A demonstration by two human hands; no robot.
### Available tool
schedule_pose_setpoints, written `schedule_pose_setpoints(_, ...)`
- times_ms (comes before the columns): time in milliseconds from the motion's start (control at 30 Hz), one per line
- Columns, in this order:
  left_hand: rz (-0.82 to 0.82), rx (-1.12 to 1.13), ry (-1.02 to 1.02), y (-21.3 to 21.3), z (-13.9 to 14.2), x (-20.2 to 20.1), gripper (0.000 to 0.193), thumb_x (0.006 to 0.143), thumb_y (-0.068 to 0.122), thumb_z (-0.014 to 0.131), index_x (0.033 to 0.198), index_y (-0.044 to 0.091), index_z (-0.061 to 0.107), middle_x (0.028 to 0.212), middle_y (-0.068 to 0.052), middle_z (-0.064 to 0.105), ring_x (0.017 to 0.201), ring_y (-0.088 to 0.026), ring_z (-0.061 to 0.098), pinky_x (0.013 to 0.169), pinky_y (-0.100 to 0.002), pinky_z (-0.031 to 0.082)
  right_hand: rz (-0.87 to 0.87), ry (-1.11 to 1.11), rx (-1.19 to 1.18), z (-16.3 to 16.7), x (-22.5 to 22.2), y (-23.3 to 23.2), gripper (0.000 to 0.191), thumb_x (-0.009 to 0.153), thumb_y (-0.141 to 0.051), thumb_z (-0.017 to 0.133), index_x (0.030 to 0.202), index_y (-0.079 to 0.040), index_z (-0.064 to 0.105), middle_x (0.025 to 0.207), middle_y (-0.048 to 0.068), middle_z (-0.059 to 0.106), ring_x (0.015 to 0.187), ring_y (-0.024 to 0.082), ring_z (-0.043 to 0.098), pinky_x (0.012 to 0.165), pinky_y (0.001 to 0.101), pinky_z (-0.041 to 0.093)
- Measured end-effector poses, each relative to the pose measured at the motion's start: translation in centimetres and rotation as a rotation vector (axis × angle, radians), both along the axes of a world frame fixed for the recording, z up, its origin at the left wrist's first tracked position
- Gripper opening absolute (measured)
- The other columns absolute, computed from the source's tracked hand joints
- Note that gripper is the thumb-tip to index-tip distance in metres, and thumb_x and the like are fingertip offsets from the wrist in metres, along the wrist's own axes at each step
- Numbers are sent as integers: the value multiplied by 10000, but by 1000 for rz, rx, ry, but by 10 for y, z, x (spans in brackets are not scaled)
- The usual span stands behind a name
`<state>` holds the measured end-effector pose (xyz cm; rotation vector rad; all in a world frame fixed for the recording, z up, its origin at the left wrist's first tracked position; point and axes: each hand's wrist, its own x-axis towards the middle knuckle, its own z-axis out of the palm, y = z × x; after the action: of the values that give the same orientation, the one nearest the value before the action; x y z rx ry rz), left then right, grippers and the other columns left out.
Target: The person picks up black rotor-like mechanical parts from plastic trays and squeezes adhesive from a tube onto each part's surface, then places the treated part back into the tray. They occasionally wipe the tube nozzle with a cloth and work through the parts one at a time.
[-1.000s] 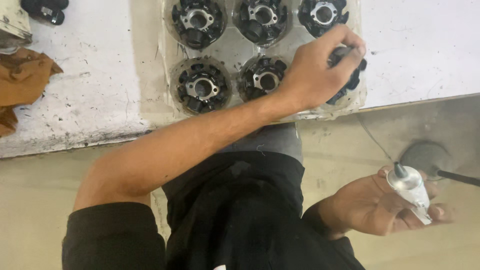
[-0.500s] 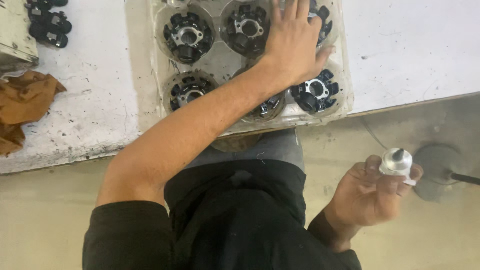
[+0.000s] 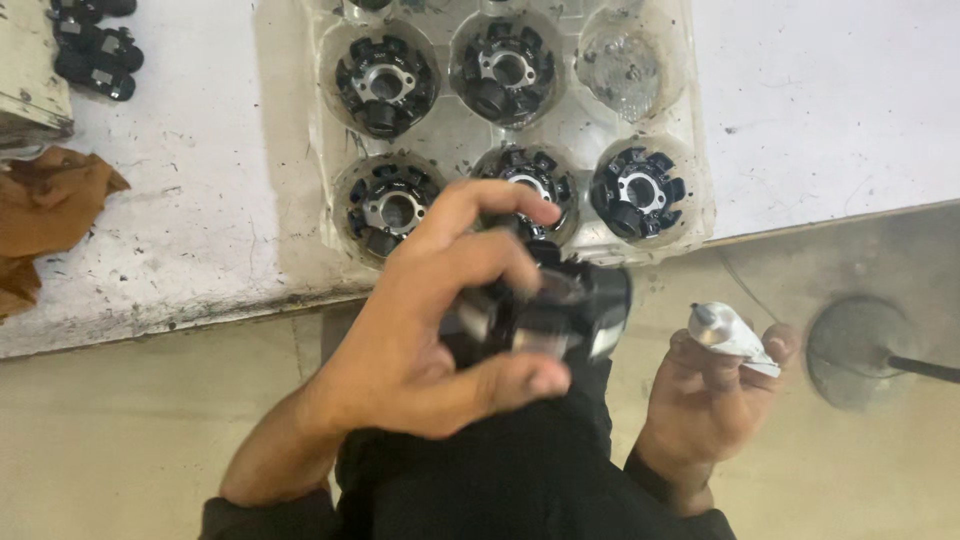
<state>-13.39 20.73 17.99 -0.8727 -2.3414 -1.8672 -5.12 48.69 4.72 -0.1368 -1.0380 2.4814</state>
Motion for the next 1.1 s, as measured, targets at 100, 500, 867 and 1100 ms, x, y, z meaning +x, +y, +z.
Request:
schedule_pose_setpoints(100, 77, 492, 20, 3, -8, 10, 591, 868, 362, 859, 1248, 107, 485, 1407, -187, 425, 1338, -342, 546, 1068, -514, 585, 57, 31, 36, -1, 2, -16, 363, 1067, 9, 743, 1245, -113, 451, 1042, 115, 629, 954, 202, 612, 865, 297, 515)
schedule_pose_setpoints(500, 77, 879, -177, 0, -69, 29, 403, 1064, 310, 624, 1326, 17, 535, 1351, -208, 538, 1225, -227, 574, 1097, -360, 458, -247, 261, 981, -10, 2, -56, 367, 930, 62, 751, 1094, -96, 464, 971, 159, 675, 859, 310, 748, 781, 420, 648)
schedule_pose_setpoints(867, 199, 630, -17, -4, -58, 32, 382, 1059, 286, 566, 1247, -43, 611, 1326, -234, 646, 1208, -228, 649, 1027, -314, 515, -280, 385, 1206, 4, 3, -65, 366, 966, 38, 760, 1081, -117, 449, 979, 129, 634, 820, 289, 725, 729, 373, 681)
schedule_pose_setpoints(1100, 179, 629, -46, 0, -71, 33, 359, 1095, 276, 561, 1255, -40, 618, 1321, -203, 644, 1176, -193, 647, 1041, -290, 508, -285, 527, 1225, 4, -3, -58, 226, 908, -42, 737, 1004, -117, 546, 918, 123, 631, 828, 307, 710, 650, 373, 667)
